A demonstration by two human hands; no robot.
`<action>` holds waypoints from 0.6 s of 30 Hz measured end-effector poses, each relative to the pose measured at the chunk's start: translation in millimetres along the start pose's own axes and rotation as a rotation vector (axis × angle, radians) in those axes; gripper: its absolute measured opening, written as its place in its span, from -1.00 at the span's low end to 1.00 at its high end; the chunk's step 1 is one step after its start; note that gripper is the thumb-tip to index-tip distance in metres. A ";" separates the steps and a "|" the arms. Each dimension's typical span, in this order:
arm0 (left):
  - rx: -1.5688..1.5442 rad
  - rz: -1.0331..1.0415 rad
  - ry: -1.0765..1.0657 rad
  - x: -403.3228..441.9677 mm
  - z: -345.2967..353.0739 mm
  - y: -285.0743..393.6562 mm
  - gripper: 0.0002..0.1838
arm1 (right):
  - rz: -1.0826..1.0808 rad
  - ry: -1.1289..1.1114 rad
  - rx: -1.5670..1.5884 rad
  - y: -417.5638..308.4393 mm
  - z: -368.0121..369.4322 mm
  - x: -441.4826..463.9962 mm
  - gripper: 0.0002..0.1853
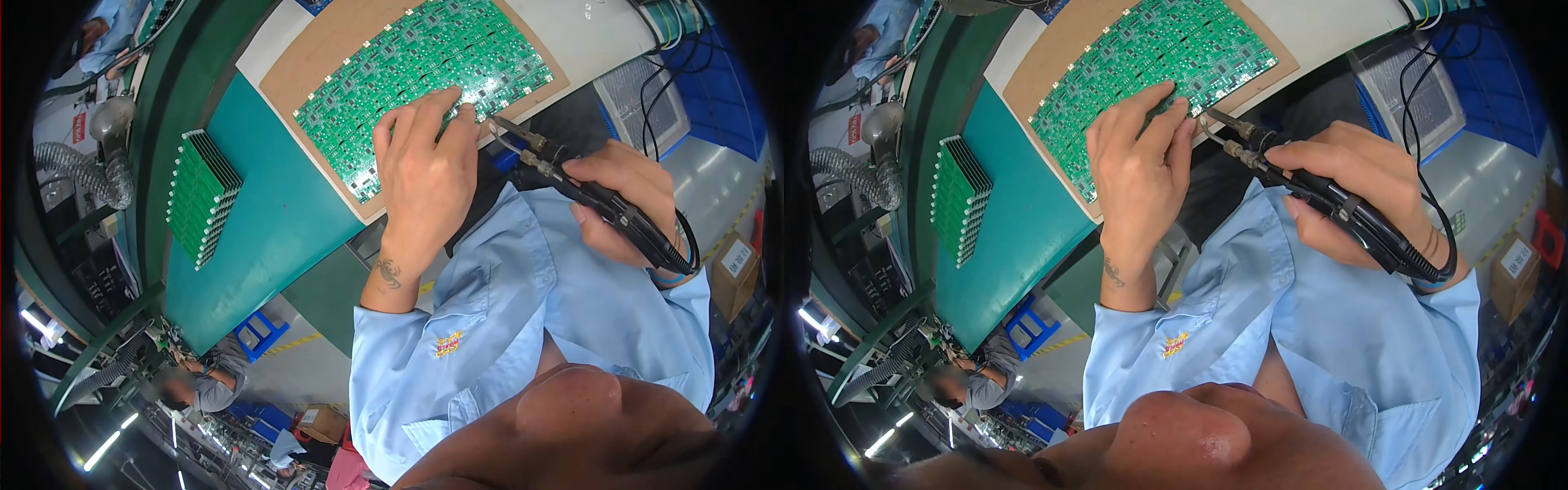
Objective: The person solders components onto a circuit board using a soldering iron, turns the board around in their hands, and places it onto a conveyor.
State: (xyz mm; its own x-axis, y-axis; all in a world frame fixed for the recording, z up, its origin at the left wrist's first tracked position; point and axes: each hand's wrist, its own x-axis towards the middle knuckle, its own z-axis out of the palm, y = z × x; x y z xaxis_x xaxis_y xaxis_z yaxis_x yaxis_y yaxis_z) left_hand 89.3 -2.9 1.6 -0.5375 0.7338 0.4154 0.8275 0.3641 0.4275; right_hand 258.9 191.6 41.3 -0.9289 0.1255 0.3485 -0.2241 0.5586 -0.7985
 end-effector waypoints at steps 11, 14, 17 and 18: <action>0.008 -0.011 0.009 -0.6 1.0 0.5 -0.79 | 0.006 0.006 0.017 3.4 3.0 0.7 -0.53; 0.006 -0.017 0.002 -0.4 0.0 1.6 -0.80 | 0.003 0.003 0.016 3.3 3.4 1.1 -0.53; 0.004 -0.025 -0.004 -0.3 -0.7 2.3 -0.80 | 0.000 -0.001 0.015 3.5 3.7 1.5 -0.53; 0.005 -0.025 -0.004 -0.3 -0.7 2.4 -0.80 | 0.001 -0.002 0.014 3.9 3.7 1.4 -0.52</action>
State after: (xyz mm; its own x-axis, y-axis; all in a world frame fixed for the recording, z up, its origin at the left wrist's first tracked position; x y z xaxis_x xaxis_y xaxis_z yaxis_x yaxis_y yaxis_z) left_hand 91.3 -2.6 3.1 -0.5572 0.7268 0.4017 0.8147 0.3850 0.4336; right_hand 255.6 190.9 36.9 -0.9298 0.1241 0.3464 -0.2274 0.5466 -0.8060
